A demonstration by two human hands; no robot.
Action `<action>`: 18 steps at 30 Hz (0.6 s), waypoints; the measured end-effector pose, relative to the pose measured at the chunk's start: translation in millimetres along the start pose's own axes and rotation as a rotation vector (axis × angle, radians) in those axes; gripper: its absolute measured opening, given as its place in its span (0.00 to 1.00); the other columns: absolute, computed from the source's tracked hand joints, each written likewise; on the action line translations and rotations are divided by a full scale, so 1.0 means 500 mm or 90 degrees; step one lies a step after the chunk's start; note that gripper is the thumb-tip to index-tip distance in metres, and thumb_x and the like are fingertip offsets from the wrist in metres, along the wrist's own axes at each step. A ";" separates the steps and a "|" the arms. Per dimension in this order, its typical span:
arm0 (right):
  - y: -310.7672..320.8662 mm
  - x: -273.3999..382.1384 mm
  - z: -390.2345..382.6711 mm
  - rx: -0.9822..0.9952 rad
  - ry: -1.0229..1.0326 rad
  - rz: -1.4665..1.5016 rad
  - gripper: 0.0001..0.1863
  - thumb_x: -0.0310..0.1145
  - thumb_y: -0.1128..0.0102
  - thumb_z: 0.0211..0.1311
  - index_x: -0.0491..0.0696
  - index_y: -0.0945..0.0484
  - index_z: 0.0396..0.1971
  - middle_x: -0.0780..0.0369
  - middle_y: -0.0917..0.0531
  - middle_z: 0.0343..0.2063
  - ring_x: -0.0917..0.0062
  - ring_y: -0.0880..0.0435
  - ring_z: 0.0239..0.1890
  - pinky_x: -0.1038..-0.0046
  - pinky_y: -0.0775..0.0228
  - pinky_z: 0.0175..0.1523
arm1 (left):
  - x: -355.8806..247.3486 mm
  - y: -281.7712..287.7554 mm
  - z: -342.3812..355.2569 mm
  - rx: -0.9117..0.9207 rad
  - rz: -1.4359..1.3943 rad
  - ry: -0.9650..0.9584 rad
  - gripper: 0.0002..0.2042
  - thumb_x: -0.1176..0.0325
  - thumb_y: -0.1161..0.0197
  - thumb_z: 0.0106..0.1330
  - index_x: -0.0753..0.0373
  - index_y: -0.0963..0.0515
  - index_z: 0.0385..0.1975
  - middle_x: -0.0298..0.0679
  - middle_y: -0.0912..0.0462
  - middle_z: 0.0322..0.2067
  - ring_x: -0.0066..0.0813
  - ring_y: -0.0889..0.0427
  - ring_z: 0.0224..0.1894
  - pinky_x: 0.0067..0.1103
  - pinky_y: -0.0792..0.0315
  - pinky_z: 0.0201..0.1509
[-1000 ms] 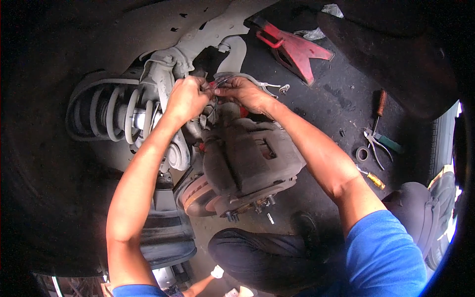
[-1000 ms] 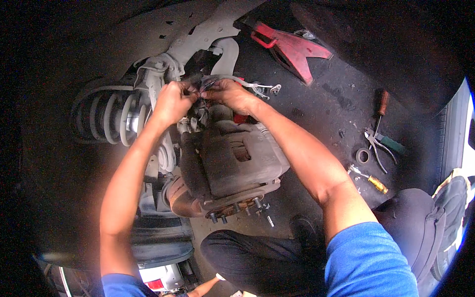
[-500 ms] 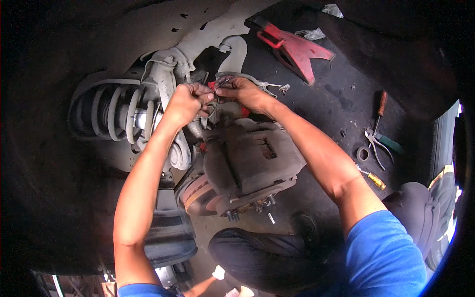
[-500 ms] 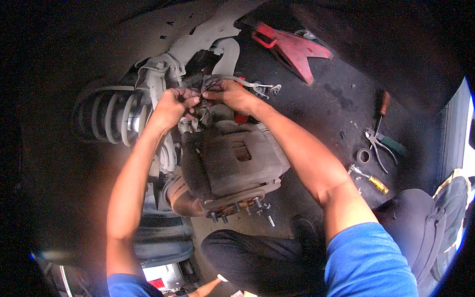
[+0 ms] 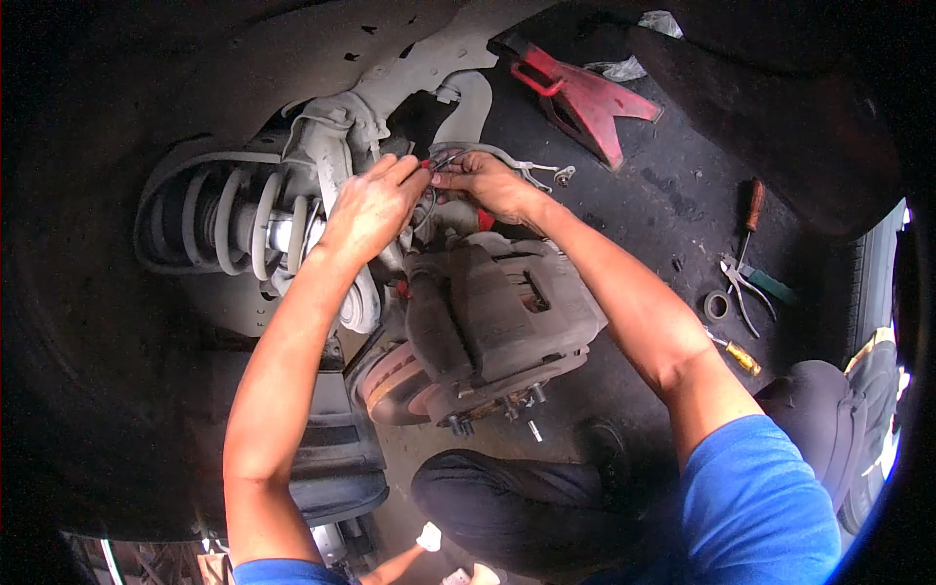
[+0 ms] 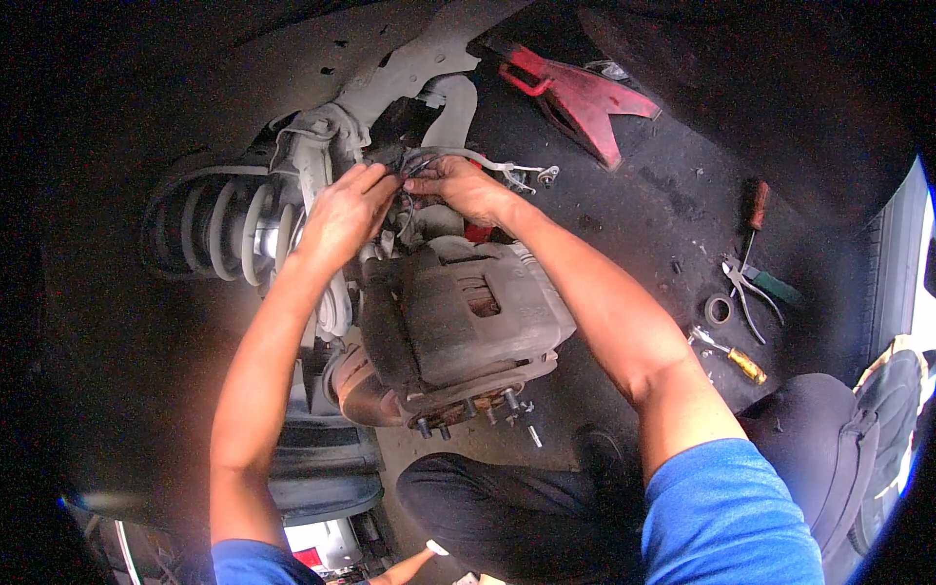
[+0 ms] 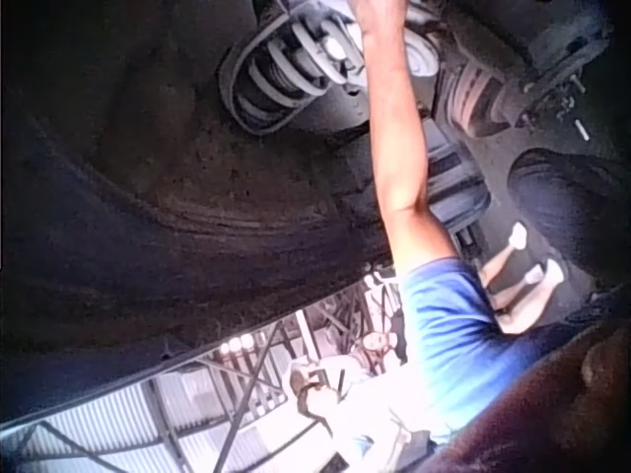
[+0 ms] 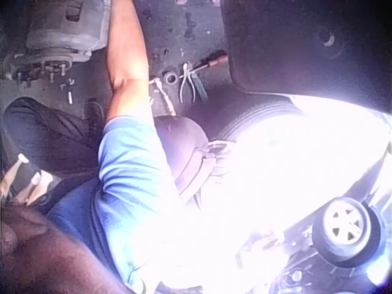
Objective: The recorder is working on a vehicle's brake assembly, manipulating a wire clip with pliers.
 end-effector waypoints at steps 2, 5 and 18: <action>-0.004 0.004 0.001 0.012 0.036 0.027 0.13 0.32 0.36 0.69 0.42 0.19 0.48 0.66 0.16 0.40 0.83 0.21 0.41 0.77 0.28 0.51 | 0.003 -0.001 0.010 -0.056 -0.027 0.043 0.06 0.73 0.37 0.63 0.65 0.21 0.37 0.44 0.22 0.34 0.45 0.19 0.38 0.34 0.22 0.40; -0.007 0.008 0.002 0.001 0.062 0.037 0.12 0.32 0.36 0.68 0.43 0.19 0.47 0.67 0.15 0.38 0.83 0.21 0.39 0.76 0.27 0.49 | 0.015 -0.018 0.014 -0.057 -0.157 0.250 0.06 0.72 0.37 0.64 0.66 0.18 0.37 0.44 0.19 0.31 0.41 0.18 0.33 0.28 0.22 0.37; -0.001 0.003 -0.001 -0.019 0.017 0.036 0.12 0.33 0.36 0.69 0.43 0.18 0.48 0.66 0.14 0.40 0.83 0.19 0.42 0.77 0.28 0.52 | 0.042 -0.104 -0.022 -0.005 -0.976 0.776 0.09 0.69 0.38 0.70 0.69 0.19 0.40 0.38 0.18 0.32 0.27 0.19 0.32 0.23 0.18 0.34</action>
Point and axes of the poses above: each hand's wrist, its own z-axis towards the middle knuckle, its own y-axis out of the back of the hand, x = y × z, the point moved 4 cm from there along z, towards the middle knuckle
